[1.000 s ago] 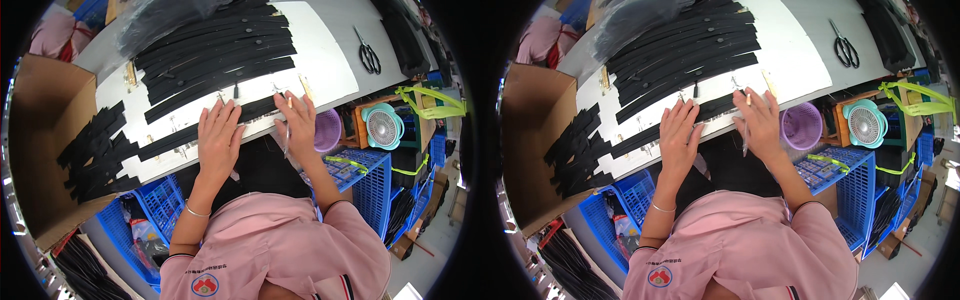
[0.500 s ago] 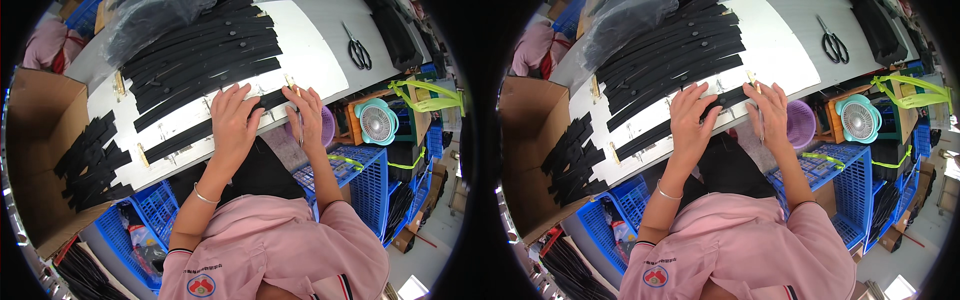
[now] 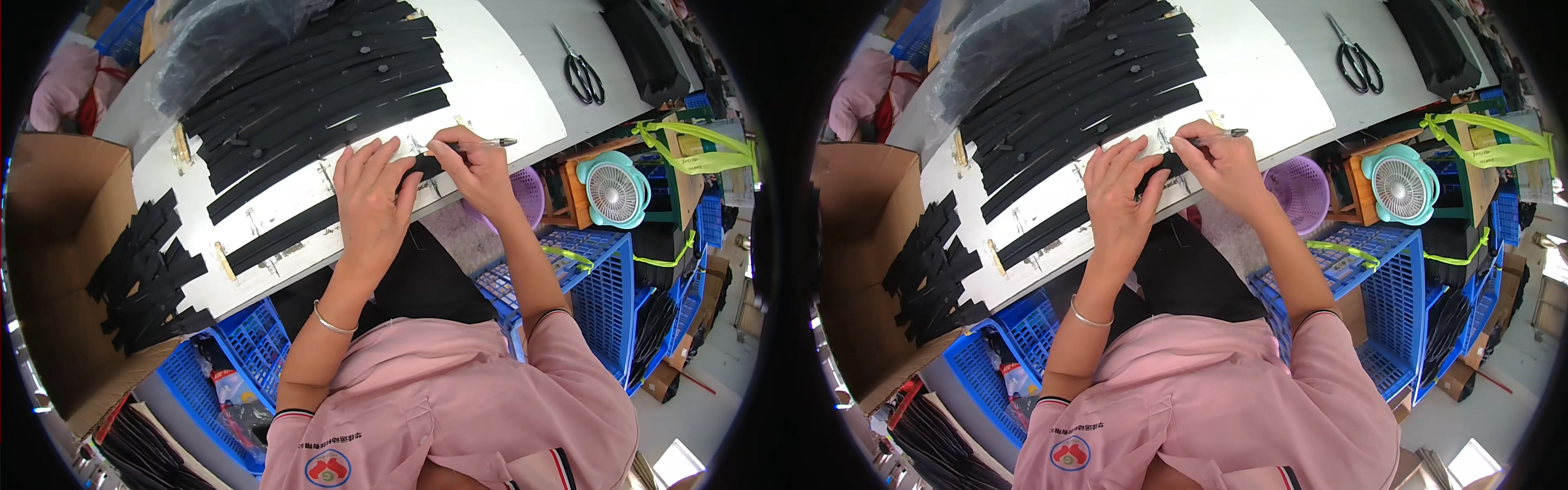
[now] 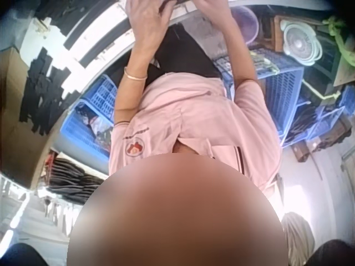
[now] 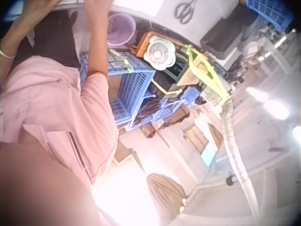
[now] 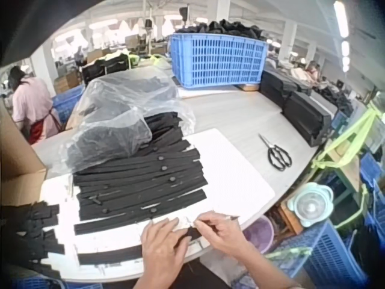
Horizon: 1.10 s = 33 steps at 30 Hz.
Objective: Marking specific measurement points on black zippers using a guide template and a pen.
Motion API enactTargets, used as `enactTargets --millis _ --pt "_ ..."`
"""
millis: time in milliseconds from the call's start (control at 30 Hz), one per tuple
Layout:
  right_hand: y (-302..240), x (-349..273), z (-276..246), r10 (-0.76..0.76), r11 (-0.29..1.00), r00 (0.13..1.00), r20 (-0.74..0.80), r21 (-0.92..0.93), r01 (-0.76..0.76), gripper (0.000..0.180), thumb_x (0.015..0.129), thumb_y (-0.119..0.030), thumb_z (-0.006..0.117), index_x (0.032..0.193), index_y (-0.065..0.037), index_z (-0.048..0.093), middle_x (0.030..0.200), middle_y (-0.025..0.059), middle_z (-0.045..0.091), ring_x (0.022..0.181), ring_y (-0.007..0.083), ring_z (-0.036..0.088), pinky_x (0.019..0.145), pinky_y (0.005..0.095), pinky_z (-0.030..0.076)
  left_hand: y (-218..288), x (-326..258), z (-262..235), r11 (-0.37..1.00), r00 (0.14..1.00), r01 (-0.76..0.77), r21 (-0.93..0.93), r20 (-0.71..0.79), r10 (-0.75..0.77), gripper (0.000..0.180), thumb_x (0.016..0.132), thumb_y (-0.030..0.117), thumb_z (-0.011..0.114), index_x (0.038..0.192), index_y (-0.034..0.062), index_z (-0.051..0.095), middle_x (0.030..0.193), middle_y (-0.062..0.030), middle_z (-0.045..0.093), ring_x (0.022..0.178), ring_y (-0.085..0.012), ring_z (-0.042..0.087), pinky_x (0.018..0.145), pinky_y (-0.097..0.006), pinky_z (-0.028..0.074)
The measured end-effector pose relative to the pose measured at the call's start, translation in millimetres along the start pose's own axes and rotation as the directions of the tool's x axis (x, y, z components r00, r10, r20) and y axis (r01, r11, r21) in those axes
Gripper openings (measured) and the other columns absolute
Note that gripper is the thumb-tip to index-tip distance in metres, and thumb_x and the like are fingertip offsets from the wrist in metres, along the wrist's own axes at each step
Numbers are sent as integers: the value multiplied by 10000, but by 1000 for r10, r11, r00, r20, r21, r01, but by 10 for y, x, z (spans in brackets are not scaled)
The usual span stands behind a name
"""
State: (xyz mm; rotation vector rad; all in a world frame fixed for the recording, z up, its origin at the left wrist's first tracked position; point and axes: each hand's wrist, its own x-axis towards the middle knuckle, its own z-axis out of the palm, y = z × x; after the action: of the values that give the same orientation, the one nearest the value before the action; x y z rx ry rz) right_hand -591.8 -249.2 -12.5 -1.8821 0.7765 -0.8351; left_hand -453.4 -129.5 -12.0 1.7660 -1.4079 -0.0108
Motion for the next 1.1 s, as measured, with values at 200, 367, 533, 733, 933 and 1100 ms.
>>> enactTargets --millis 200,367,533,733,933,1100 --pt "-38 8 -5 -22 997 996 86 -75 29 120 1003 -77 671 1039 30 712 885 46 720 777 80 616 675 241 488 0 -11 -5 999 1000 -18 41 -13 18 201 857 131 810 1045 68 780 1229 -96 731 1229 -289 628 1169 -492 367" --pt "-103 41 23 -198 940 974 109 -262 221 123 983 -92 699 1021 23 717 893 67 731 749 113 639 656 259 495 0 -9 -3 999 999 -26 43 -19 27 192 858 131 808 1034 60 776 1224 -102 728 1229 -290 626 1166 -496 370" --pt "-61 -5 55 -150 981 989 -3 -127 149 120 958 -101 709 936 16 718 830 79 722 659 168 634 604 282 480 -7 -16 18 999 999 -40 26 -23 40 189 858 120 784 1027 39 755 1209 -117 712 1226 -311 615 1160 -507 360" --pt "25 -22 -109 -186 976 975 120 -87 197 109 934 -98 707 897 3 727 772 84 711 654 195 619 653 313 474 4 -18 17 999 1000 -15 30 -25 16 198 851 139 812 1033 72 776 1219 -92 729 1235 -285 626 1169 -495 364" --pt "9 33 -13 -341 917 933 117 -178 357 121 915 -116 703 862 -11 730 667 83 647 564 195 590 597 327 463 -40 -43 17 1000 999 -24 17 -38 24 219 852 139 804 1049 54 761 1223 -104 716 1245 -301 615 1165 -511 361" --pt "-8 -50 -84 -18 999 996 87 44 15 168 960 -120 661 869 4 727 754 51 708 649 97 615 613 282 475 36 -161 -204 1000 998 8 -10 -66 -8 378 864 175 816 1219 70 740 1347 -114 673 1355 -340 557 1206 -536 303"
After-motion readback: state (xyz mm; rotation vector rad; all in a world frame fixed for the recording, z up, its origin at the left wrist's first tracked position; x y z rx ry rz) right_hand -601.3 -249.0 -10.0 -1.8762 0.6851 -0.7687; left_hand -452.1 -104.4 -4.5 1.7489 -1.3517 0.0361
